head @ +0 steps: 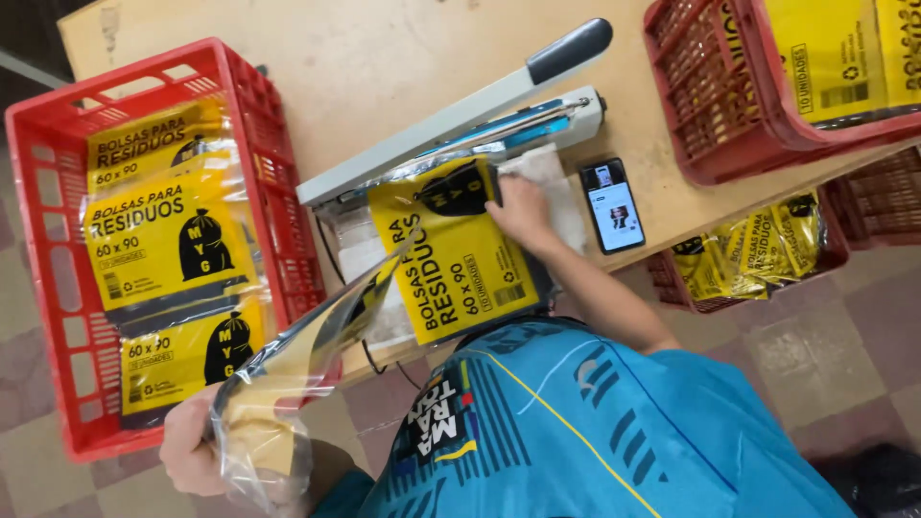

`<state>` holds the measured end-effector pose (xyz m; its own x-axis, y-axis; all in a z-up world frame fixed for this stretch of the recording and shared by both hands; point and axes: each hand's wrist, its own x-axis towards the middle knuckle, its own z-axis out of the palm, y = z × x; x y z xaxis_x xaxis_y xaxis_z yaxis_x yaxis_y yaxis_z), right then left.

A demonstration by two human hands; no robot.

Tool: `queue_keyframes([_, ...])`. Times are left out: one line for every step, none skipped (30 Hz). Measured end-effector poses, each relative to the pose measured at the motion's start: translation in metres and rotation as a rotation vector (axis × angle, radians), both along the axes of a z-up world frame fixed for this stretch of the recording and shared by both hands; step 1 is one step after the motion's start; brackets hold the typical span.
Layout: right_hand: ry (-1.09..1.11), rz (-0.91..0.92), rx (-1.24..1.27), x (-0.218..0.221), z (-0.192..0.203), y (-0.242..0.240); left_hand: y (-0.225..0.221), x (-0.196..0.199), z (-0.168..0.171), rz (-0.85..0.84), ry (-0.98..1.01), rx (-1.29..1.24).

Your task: Sealing plastic bags using a manual heat sealer and organizing them into crates.

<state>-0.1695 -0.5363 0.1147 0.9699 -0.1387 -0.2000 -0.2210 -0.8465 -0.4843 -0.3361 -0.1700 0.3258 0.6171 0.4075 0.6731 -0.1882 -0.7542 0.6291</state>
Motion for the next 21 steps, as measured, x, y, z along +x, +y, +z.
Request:
queue_keyframes([0.0,-0.003,-0.002,-0.011,0.0,0.0,-0.005,0.003,-0.001,-0.003,0.0,-0.002])
queue_keyframes([-0.074,0.001,0.154,-0.021,0.0,0.001,-0.009,0.005,-0.001,-0.105,-0.105,0.048])
queue_keyframes([-0.145,0.008,0.31,-0.032,-0.001,0.002,-0.013,0.007,-0.001,-0.202,-0.21,0.099])
queue_keyframes([-0.142,0.009,0.31,-0.041,0.01,-0.006,-0.017,0.006,-0.004,-0.2,-0.207,0.097])
queue_keyframes([-0.13,-0.011,0.424,-0.051,0.02,-0.012,-0.019,0.006,-0.006,-0.181,-0.171,0.089])
queue_keyframes([-0.118,-0.031,0.538,-0.061,0.03,-0.017,-0.02,0.006,-0.008,-0.162,-0.134,0.082])
queue_keyframes([-0.118,-0.033,0.534,-0.07,0.044,-0.038,-0.02,0.006,-0.014,-0.164,-0.135,0.078])
queue_keyframes([-0.181,-0.078,0.647,-0.079,0.059,-0.059,-0.02,0.005,-0.02,-0.167,-0.158,0.05])
queue_keyframes([-0.238,-0.119,0.759,-0.088,0.073,-0.079,-0.02,0.002,-0.026,-0.163,-0.177,0.022])
queue_keyframes([-0.232,-0.116,0.756,-0.087,0.084,-0.13,-0.027,0.005,-0.02,-0.158,-0.173,0.019])
queue_keyframes([-0.465,-0.118,0.501,-0.089,0.094,-0.18,-0.033,0.004,-0.013,-0.164,-0.102,0.084])
queue_keyframes([-0.688,-0.111,0.237,-0.091,0.104,-0.229,-0.039,0.003,-0.006,-0.17,-0.031,0.147])
queue_keyframes([-0.679,-0.107,0.238,-0.091,0.107,-0.286,-0.036,0.003,-0.017,-0.166,-0.021,0.146])
queue_keyframes([-0.624,-0.038,0.102,-0.096,0.113,-0.34,-0.033,0.002,-0.028,-0.219,-0.039,0.068])
queue_keyframes([-0.575,0.034,-0.035,-0.103,0.121,-0.392,-0.03,0.003,-0.04,-0.269,-0.065,-0.013])
queue_keyframes([-0.525,0.105,-0.172,-0.108,0.11,-0.433,-0.031,0.01,-0.049,-0.262,-0.064,-0.016])
queue_keyframes([-0.471,0.176,-0.305,-0.116,0.105,-0.476,-0.03,0.015,-0.057,-0.343,-0.158,0.032])
queue_keyframes([-0.417,0.247,-0.438,-0.124,0.107,-0.52,-0.029,0.02,-0.065,-0.425,-0.252,0.081])
queue_keyframes([-0.361,0.311,-0.569,-0.131,0.089,-0.531,-0.049,0.016,-0.051,-0.423,-0.249,0.082])
queue_keyframes([-0.303,0.376,-0.701,-0.138,0.077,-0.546,-0.069,0.012,-0.036,-0.362,-0.074,-0.088])
queue_keyframes([-0.255,0.444,-0.84,-0.134,0.076,-0.569,-0.092,0.011,-0.024,-0.292,0.088,-0.262])
